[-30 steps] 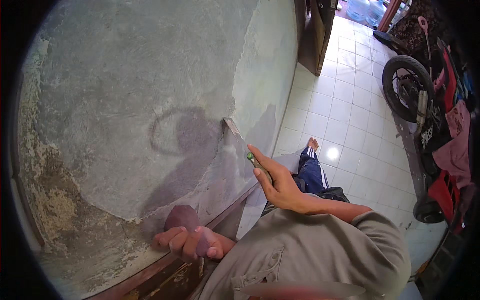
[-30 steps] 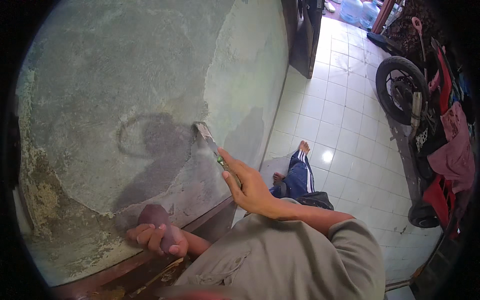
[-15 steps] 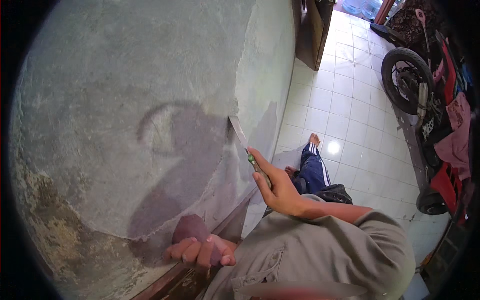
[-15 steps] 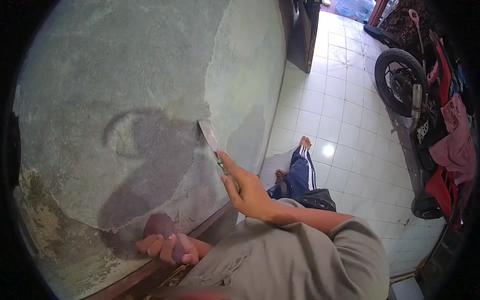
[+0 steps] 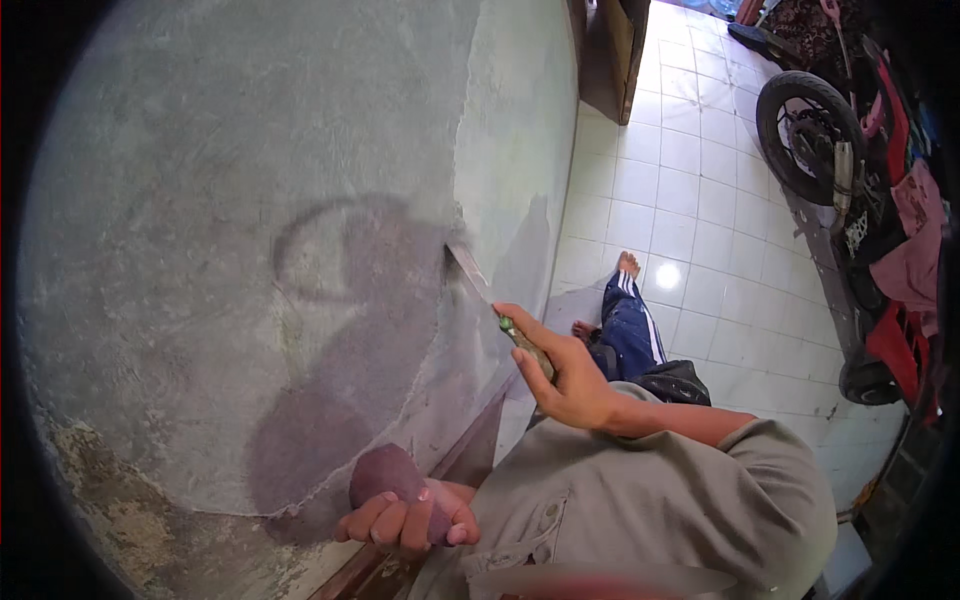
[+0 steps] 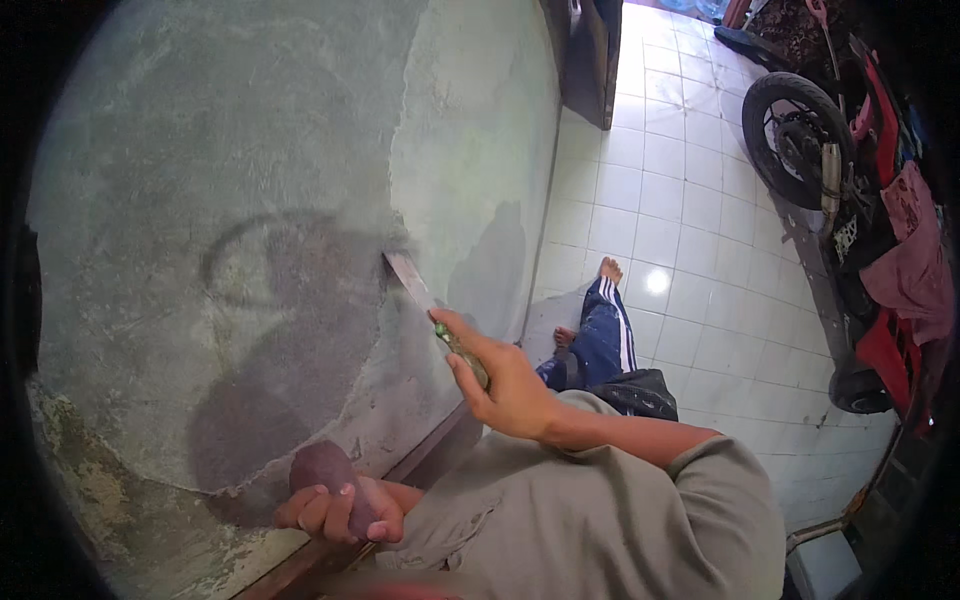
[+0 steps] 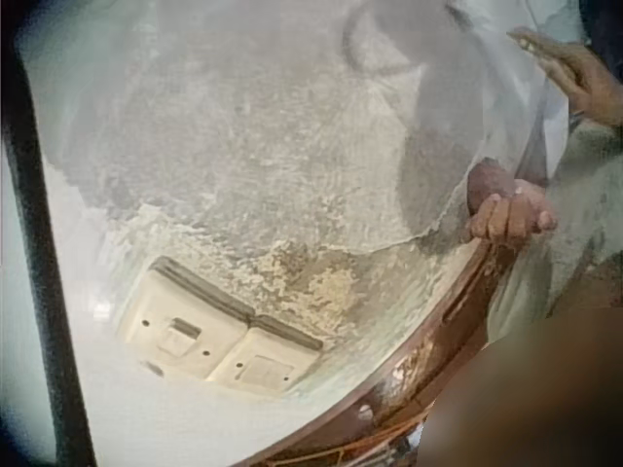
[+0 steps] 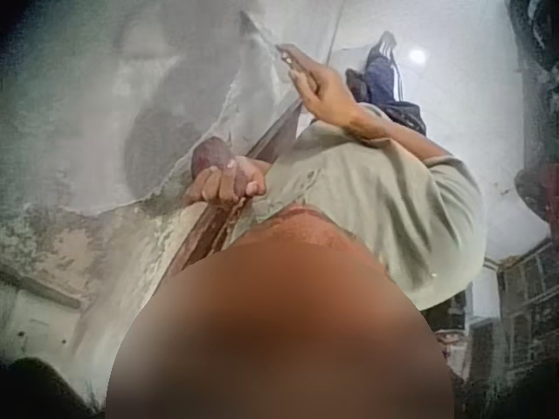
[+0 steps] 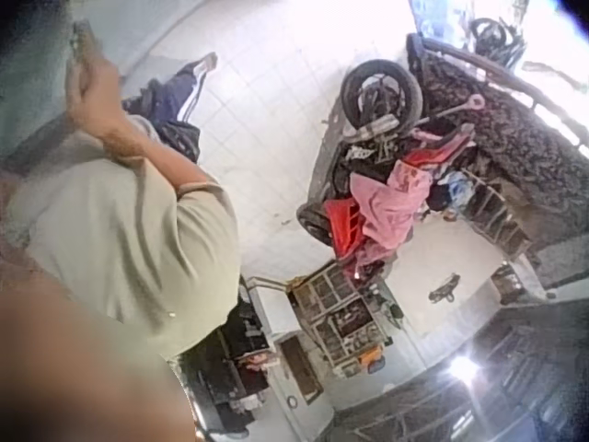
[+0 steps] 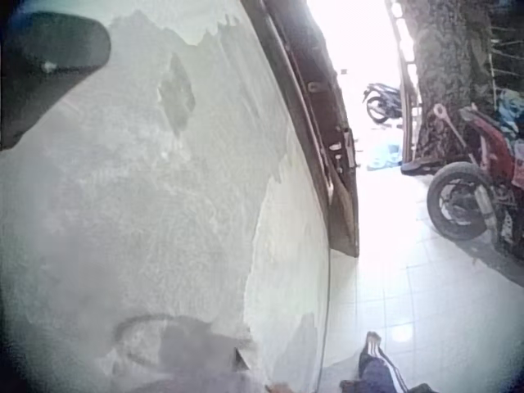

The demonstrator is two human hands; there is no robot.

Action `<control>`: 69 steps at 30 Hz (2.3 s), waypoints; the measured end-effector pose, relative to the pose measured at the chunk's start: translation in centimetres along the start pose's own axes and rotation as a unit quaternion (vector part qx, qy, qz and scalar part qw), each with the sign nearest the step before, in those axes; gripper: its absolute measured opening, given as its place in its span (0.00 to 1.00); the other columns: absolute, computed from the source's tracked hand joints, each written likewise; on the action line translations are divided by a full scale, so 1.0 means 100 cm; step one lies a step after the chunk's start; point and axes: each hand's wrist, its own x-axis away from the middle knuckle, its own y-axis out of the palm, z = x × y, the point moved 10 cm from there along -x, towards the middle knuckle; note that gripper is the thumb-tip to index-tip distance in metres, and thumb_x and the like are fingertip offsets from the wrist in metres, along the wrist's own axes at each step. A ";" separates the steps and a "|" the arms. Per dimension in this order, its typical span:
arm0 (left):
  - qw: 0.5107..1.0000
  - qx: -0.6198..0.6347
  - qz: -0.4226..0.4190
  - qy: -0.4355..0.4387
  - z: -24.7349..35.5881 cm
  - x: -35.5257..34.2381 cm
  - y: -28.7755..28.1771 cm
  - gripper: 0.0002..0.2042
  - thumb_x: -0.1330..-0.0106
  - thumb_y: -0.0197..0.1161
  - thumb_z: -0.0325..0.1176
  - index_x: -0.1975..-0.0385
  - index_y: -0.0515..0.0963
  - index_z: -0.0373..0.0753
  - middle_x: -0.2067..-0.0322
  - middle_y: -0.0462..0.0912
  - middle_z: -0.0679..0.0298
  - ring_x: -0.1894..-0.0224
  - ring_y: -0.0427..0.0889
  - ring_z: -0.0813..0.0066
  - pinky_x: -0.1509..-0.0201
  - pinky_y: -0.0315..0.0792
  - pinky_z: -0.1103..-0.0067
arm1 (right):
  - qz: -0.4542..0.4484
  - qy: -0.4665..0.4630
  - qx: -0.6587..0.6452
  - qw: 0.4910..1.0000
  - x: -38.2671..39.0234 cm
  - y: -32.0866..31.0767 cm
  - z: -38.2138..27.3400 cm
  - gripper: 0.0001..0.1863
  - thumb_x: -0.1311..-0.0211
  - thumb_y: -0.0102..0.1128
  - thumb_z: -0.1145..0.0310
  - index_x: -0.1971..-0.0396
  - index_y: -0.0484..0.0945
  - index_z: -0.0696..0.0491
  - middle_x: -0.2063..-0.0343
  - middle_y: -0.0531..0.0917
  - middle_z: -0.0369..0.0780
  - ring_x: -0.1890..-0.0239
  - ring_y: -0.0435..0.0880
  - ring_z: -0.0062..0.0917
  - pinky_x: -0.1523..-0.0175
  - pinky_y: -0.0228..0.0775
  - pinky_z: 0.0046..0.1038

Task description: Scrape damaged or peeling paint from a wall using a putty knife/scraper.

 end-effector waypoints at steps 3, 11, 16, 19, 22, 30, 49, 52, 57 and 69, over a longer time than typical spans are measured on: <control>1.000 0.012 0.005 0.016 -0.002 0.010 -0.004 0.17 0.38 0.37 0.53 0.77 0.67 0.50 0.79 0.66 0.76 0.73 0.67 0.79 0.58 0.57 0.74 | -0.123 0.180 0.007 0.976 0.011 0.004 0.021 0.29 0.31 0.50 0.75 0.30 0.64 0.48 0.70 0.80 0.50 0.74 0.78 0.32 0.60 0.72 0.29; 1.000 0.003 -0.026 -0.008 -0.004 0.008 0.001 0.18 0.37 0.37 0.54 0.77 0.67 0.50 0.78 0.66 0.76 0.72 0.67 0.79 0.58 0.57 0.74 | -0.105 0.155 -0.004 0.982 0.016 0.005 0.023 0.30 0.33 0.53 0.76 0.30 0.65 0.49 0.62 0.82 0.54 0.69 0.83 0.44 0.58 0.75 0.32; 0.999 0.020 0.010 0.029 -0.002 0.012 -0.005 0.18 0.37 0.37 0.53 0.77 0.68 0.50 0.79 0.65 0.74 0.74 0.66 0.78 0.59 0.56 0.73 | -0.032 0.031 0.024 0.999 0.029 0.013 0.021 0.28 0.32 0.52 0.76 0.31 0.66 0.48 0.64 0.82 0.54 0.71 0.82 0.42 0.60 0.74 0.32; 1.000 -0.017 -0.004 -0.022 -0.008 0.005 0.009 0.18 0.38 0.37 0.53 0.76 0.68 0.49 0.80 0.65 0.74 0.74 0.66 0.78 0.59 0.56 0.73 | -0.014 0.069 0.034 0.997 -0.008 -0.003 0.033 0.28 0.32 0.53 0.76 0.32 0.67 0.49 0.62 0.83 0.53 0.67 0.84 0.42 0.58 0.74 0.32; 0.997 0.031 0.001 0.066 0.004 0.006 0.007 0.19 0.36 0.36 0.49 0.75 0.70 0.43 0.79 0.69 0.72 0.74 0.67 0.74 0.62 0.62 0.74 | -0.037 0.176 0.047 0.983 -0.008 -0.001 0.046 0.27 0.31 0.53 0.75 0.32 0.66 0.52 0.61 0.83 0.54 0.66 0.85 0.39 0.56 0.75 0.31; 0.999 0.032 0.024 0.022 0.002 0.006 -0.002 0.19 0.38 0.37 0.50 0.77 0.70 0.46 0.78 0.69 0.72 0.73 0.68 0.75 0.58 0.60 0.73 | -0.003 0.025 0.014 1.000 -0.010 0.000 0.014 0.29 0.32 0.52 0.76 0.31 0.65 0.53 0.48 0.80 0.56 0.45 0.83 0.46 0.41 0.72 0.35; 1.000 0.022 0.016 0.008 -0.001 0.005 0.002 0.17 0.40 0.40 0.52 0.78 0.69 0.48 0.77 0.69 0.72 0.70 0.68 0.76 0.53 0.57 0.70 | -0.077 0.146 0.046 0.985 -0.047 -0.016 0.013 0.31 0.33 0.53 0.76 0.30 0.63 0.48 0.64 0.83 0.54 0.69 0.85 0.40 0.59 0.75 0.32; 0.999 0.016 0.020 0.026 -0.003 0.014 0.002 0.16 0.40 0.41 0.51 0.79 0.68 0.48 0.78 0.67 0.72 0.72 0.67 0.76 0.53 0.56 0.70 | -0.035 0.068 0.017 0.997 -0.034 -0.004 0.004 0.32 0.33 0.54 0.75 0.29 0.62 0.47 0.58 0.84 0.53 0.58 0.86 0.48 0.53 0.76 0.36; 1.000 -0.017 0.001 0.004 -0.001 0.006 0.009 0.15 0.40 0.42 0.50 0.80 0.68 0.48 0.80 0.63 0.72 0.74 0.65 0.76 0.56 0.56 0.70 | -0.091 0.044 0.067 0.993 -0.025 0.003 -0.003 0.33 0.33 0.55 0.74 0.28 0.59 0.49 0.58 0.84 0.53 0.62 0.84 0.52 0.56 0.77 0.39; 0.992 -0.044 0.089 -0.076 -0.007 0.001 0.014 0.16 0.39 0.45 0.49 0.83 0.70 0.47 0.86 0.61 0.74 0.80 0.63 0.76 0.59 0.55 0.71 | -0.067 0.024 0.251 0.965 0.001 -0.091 -0.023 0.33 0.32 0.52 0.70 0.27 0.57 0.52 0.61 0.82 0.54 0.64 0.82 0.53 0.56 0.73 0.44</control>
